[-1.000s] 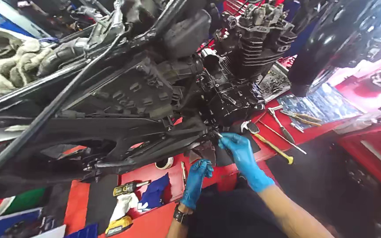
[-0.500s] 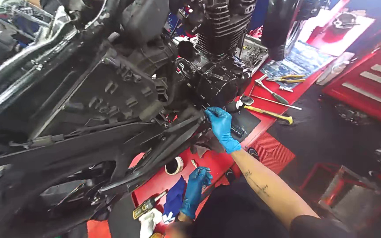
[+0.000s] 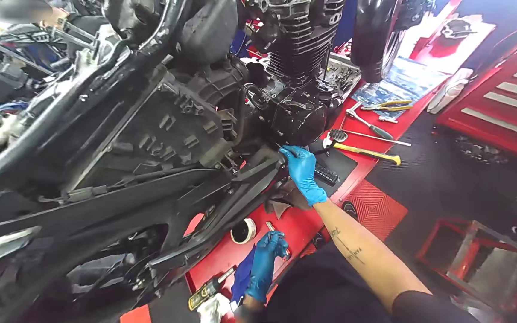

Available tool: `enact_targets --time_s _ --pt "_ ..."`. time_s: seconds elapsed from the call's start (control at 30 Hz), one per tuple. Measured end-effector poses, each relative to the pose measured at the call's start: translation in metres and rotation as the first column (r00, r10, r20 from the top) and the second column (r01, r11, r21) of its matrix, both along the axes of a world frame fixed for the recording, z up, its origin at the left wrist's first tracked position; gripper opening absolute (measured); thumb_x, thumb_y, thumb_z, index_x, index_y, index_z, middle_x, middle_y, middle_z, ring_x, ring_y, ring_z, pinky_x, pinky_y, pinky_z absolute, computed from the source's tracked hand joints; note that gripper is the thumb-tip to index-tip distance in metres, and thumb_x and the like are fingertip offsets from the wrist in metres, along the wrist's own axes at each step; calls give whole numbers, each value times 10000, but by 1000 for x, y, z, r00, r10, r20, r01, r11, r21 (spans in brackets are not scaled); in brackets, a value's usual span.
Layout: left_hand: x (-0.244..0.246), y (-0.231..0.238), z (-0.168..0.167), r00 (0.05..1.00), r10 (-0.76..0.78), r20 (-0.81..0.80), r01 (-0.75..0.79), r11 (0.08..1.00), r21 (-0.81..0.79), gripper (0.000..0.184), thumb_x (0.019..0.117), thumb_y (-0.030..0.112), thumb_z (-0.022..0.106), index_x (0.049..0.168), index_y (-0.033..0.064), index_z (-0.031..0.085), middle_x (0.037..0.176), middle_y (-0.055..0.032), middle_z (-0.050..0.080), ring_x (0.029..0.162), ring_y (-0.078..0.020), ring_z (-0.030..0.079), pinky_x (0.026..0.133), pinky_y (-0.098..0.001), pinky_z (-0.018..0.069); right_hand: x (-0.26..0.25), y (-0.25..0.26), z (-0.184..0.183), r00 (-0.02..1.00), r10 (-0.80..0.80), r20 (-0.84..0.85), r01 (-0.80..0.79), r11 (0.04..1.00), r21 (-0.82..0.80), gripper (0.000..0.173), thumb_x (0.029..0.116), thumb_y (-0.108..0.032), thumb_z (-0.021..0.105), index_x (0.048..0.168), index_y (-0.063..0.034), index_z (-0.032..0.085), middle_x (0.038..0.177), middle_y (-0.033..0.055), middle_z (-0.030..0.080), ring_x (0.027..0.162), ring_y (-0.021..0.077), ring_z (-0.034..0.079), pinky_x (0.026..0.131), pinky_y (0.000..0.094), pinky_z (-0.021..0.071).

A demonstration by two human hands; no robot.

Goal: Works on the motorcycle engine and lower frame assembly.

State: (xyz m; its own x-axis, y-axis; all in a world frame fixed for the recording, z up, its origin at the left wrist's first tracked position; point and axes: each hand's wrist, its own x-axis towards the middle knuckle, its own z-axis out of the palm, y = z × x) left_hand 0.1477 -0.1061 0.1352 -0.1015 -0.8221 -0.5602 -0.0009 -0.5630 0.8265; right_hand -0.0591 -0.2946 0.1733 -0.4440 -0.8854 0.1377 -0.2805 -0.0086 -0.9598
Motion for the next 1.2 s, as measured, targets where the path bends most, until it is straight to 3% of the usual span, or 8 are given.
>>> enact_targets --time_s 0.1,0.23,0.37,0.6,0.77,0.9,1.07,1.2 --pt "0 -3 1 1000 -16 -3 16 1000 1 315 1099 126 374 1115 -44 639 811 -73 710 663 -113 658 662 -265 573 -4 4 0 997 77 -19 -77 997 18 261 1018 -242 597 1152 -135 794 1091 55 784 1057 188 731 980 451 536" --pt "0 -6 1 999 -35 -12 35 999 -5 314 1096 119 371 1114 -44 639 810 -73 714 663 -109 660 662 -263 574 2 1 -1 999 -42 0 42 999 -5 206 964 -279 678 971 -122 812 939 34 785 900 150 739 855 411 571" --pt "4 -6 -1 1000 -18 -16 18 1000 0 303 1097 126 388 1121 -42 640 818 -73 711 662 -112 657 657 -263 572 5 -2 3 995 -91 -47 93 995 37 235 956 -345 690 957 -150 821 931 28 787 892 175 742 827 462 562" --pt "-13 -8 -6 990 -137 -13 138 989 52 316 1092 139 392 1188 -58 620 897 -105 731 735 -149 694 725 -307 595 15 -10 -24 902 -272 -337 181 944 -278 256 999 -314 634 994 -126 808 872 53 784 781 214 760 672 431 602" --pt "-37 -28 2 992 -124 -2 124 992 35 358 1101 123 333 1243 -90 583 1020 -167 750 863 -212 746 825 -348 615 -16 67 -21 958 112 -262 -163 970 -181 234 1005 -205 597 1033 -74 788 980 90 776 922 227 753 830 425 614" --pt "-49 -41 4 977 -164 135 167 986 -11 400 1117 195 332 1105 -57 643 841 -104 739 708 -157 709 724 -321 611 -28 153 -65 778 608 -160 -604 793 80 223 988 -289 633 1023 -125 780 997 87 745 979 260 707 858 464 574" --pt "-70 -50 -2 847 -400 350 411 910 44 395 1119 186 353 1010 -48 652 722 -64 675 628 -130 648 664 -304 586 -24 181 -95 845 516 -141 -506 857 98 148 958 -111 610 968 -58 749 877 133 707 859 309 708 776 466 590" --pt "-81 -55 -2 844 -438 310 435 897 83 391 1116 191 338 1007 -28 643 701 -41 651 632 -116 626 669 -294 566 -41 178 -110 880 474 21 -475 878 57 168 976 -136 599 988 -71 754 924 115 727 901 283 712 825 459 581"
